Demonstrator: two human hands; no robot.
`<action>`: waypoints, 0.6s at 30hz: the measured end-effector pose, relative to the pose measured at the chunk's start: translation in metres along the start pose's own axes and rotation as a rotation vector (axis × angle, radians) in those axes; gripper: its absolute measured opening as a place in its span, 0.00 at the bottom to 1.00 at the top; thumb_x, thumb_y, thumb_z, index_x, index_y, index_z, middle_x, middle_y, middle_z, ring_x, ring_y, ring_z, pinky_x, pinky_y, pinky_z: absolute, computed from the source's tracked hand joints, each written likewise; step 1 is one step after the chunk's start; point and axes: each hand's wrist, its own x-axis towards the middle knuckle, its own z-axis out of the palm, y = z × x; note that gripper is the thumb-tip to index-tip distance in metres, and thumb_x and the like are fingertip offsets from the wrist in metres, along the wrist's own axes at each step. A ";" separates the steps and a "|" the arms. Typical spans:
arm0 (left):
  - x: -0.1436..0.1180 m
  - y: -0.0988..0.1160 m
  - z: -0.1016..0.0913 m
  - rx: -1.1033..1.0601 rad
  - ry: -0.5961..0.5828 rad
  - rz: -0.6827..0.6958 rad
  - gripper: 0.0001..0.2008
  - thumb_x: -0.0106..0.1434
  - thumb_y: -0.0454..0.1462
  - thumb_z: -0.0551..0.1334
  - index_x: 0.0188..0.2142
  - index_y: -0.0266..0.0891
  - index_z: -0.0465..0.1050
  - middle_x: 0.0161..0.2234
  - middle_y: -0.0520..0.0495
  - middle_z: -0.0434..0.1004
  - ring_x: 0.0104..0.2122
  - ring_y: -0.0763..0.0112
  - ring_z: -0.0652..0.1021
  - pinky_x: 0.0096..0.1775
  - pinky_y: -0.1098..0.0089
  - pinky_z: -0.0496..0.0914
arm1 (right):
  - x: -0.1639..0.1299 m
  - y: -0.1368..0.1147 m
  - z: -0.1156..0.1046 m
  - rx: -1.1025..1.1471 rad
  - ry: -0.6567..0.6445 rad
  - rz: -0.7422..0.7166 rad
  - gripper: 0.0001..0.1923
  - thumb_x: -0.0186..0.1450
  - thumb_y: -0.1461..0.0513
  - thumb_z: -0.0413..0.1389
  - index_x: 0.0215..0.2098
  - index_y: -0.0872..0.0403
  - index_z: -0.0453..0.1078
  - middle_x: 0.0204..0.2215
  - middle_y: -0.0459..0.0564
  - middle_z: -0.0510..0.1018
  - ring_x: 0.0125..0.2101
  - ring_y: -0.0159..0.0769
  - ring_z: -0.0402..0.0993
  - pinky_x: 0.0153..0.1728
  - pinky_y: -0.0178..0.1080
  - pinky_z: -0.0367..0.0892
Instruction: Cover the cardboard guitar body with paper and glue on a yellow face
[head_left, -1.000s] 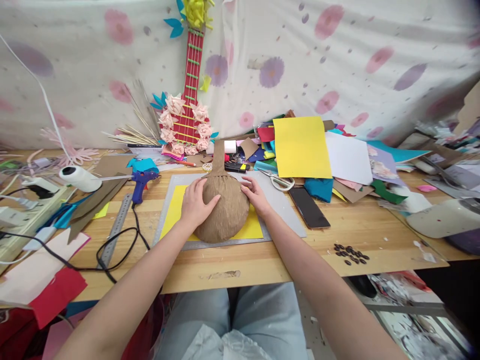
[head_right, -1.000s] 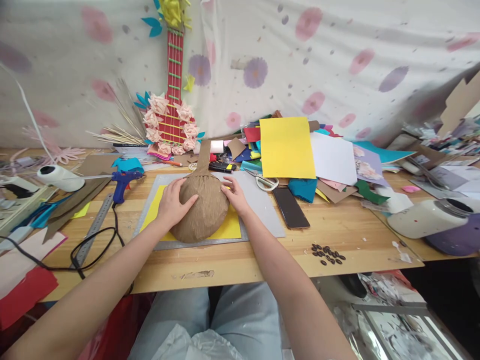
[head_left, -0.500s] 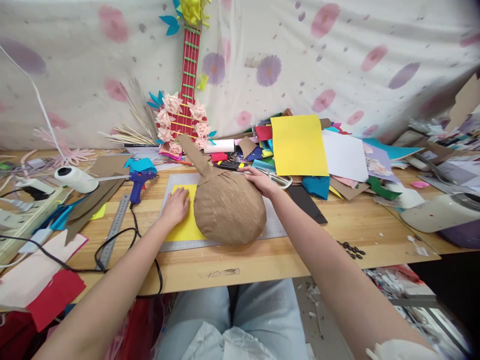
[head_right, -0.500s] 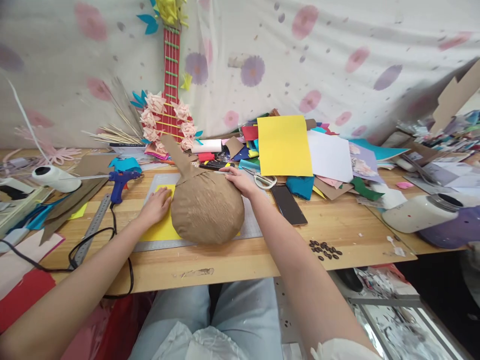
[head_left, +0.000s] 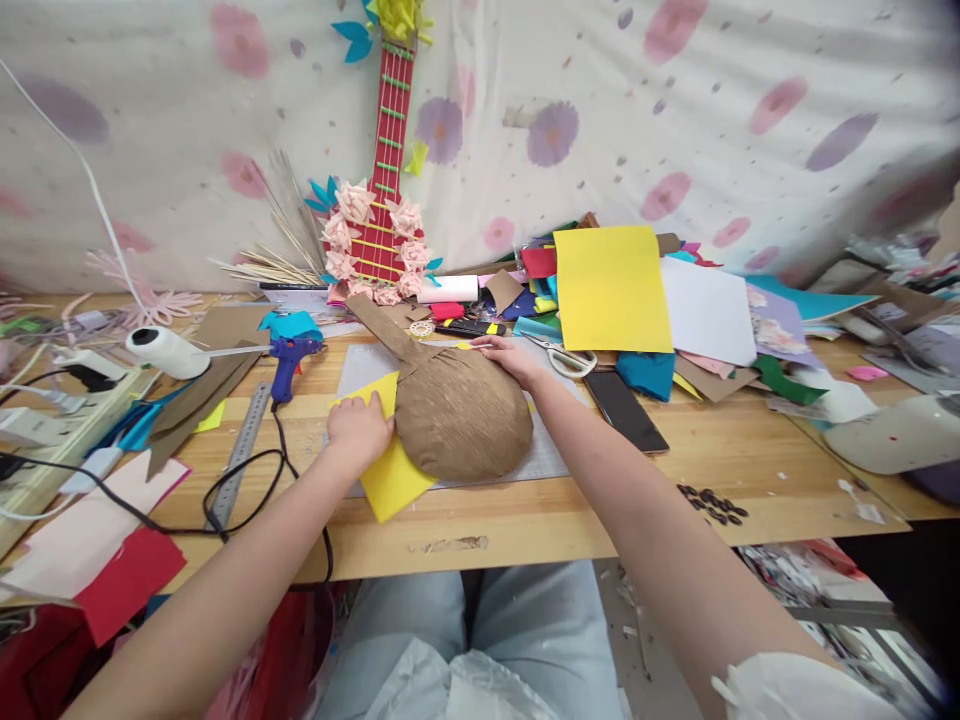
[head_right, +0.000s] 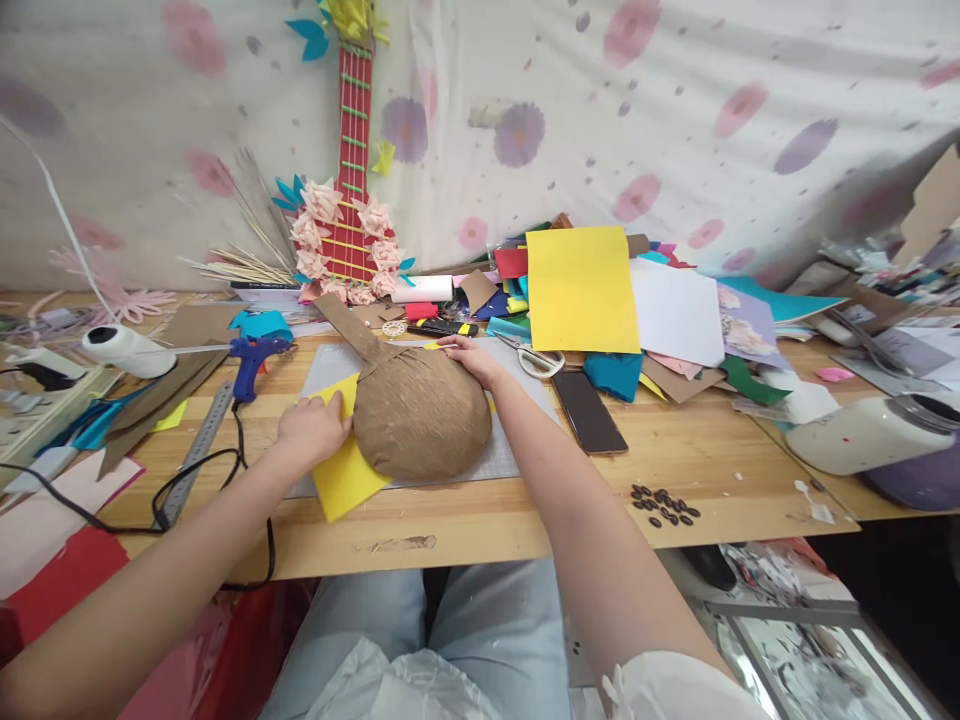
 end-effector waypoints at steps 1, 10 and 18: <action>0.002 -0.002 -0.007 0.017 -0.001 0.018 0.26 0.60 0.47 0.50 0.51 0.31 0.66 0.44 0.28 0.73 0.47 0.46 0.71 0.46 0.52 0.64 | 0.001 -0.003 -0.004 -0.001 0.002 0.000 0.11 0.49 0.61 0.58 0.33 0.48 0.73 0.31 0.42 0.76 0.32 0.33 0.68 0.35 0.37 0.61; 0.016 -0.028 0.022 -0.255 -0.006 0.592 0.32 0.60 0.51 0.51 0.59 0.38 0.57 0.62 0.40 0.53 0.62 0.58 0.54 0.60 0.59 0.50 | 0.011 -0.007 -0.022 0.121 0.015 0.018 0.15 0.47 0.61 0.59 0.35 0.51 0.72 0.26 0.41 0.74 0.26 0.30 0.66 0.30 0.35 0.60; -0.044 0.032 -0.016 -0.032 -0.098 0.298 0.22 0.59 0.46 0.54 0.41 0.30 0.75 0.43 0.26 0.74 0.45 0.45 0.74 0.44 0.54 0.65 | 0.017 -0.026 -0.015 0.053 -0.054 0.036 0.08 0.50 0.63 0.58 0.30 0.53 0.74 0.27 0.44 0.75 0.29 0.31 0.66 0.37 0.39 0.61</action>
